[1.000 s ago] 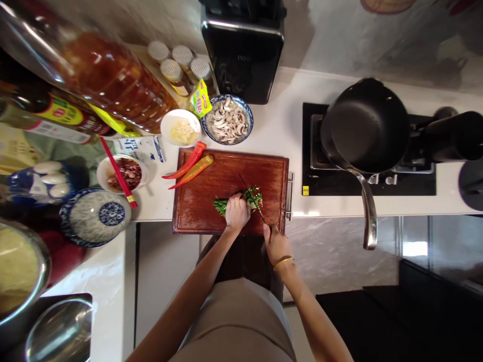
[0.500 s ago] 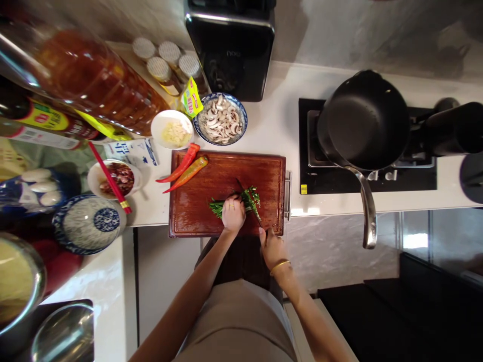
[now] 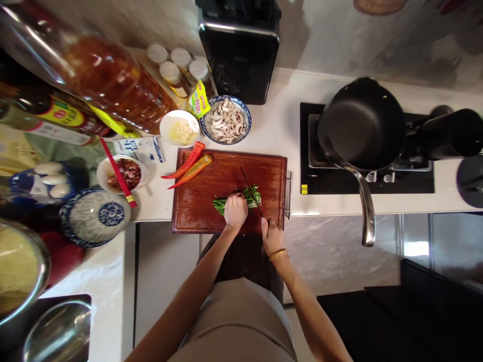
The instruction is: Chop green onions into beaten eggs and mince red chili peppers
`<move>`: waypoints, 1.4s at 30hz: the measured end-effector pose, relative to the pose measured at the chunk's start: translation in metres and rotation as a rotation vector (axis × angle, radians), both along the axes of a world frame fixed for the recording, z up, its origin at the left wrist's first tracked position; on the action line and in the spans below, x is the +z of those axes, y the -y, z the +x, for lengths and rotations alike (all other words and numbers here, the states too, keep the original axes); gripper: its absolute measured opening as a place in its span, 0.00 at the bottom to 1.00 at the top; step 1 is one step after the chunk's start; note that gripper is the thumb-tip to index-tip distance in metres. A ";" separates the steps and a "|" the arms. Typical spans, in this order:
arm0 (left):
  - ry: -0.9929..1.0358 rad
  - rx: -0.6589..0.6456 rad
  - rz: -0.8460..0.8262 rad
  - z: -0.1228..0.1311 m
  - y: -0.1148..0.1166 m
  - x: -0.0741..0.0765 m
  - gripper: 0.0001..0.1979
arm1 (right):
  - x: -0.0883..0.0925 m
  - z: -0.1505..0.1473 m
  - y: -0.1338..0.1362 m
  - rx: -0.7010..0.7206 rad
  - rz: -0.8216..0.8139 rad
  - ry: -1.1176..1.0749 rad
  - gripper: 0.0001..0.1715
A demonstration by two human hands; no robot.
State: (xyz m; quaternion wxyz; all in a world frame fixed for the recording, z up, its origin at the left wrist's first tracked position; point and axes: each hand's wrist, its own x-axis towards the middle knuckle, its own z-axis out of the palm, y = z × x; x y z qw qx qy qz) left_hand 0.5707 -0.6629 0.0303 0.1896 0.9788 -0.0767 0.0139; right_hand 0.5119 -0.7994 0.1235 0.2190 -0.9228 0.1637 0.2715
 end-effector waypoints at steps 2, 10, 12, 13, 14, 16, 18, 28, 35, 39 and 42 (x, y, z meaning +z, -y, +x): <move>0.003 0.008 -0.008 0.000 0.000 0.000 0.15 | 0.007 -0.003 -0.001 0.014 -0.010 -0.030 0.25; -0.039 -0.005 -0.006 -0.001 0.000 -0.003 0.14 | 0.008 -0.004 -0.012 0.055 -0.099 -0.169 0.25; -0.051 -0.004 -0.007 -0.001 0.000 -0.004 0.13 | -0.004 0.001 -0.016 0.055 -0.139 -0.188 0.26; -0.053 0.000 -0.007 -0.001 0.000 -0.004 0.13 | -0.010 0.004 -0.018 0.052 -0.152 -0.184 0.26; -0.052 0.002 -0.005 -0.001 0.000 -0.004 0.13 | -0.017 0.005 -0.019 0.047 -0.155 -0.170 0.26; -0.042 0.003 0.000 -0.001 0.001 -0.003 0.14 | -0.026 0.006 -0.019 0.032 -0.130 -0.111 0.27; -0.029 0.004 0.001 0.000 0.001 -0.002 0.15 | -0.029 0.005 -0.017 0.012 -0.094 -0.042 0.28; -0.012 0.015 0.032 -0.001 0.001 0.000 0.13 | 0.003 -0.011 -0.007 0.029 -0.041 -0.037 0.25; -0.058 0.012 0.045 -0.001 -0.001 -0.003 0.10 | -0.017 -0.006 -0.019 0.062 -0.160 -0.111 0.27; -0.057 0.017 0.038 0.000 0.002 0.003 0.10 | -0.038 0.003 -0.018 0.046 -0.079 0.002 0.29; -0.010 0.047 0.078 0.000 0.004 0.008 0.13 | -0.037 0.006 -0.005 0.023 0.021 0.108 0.32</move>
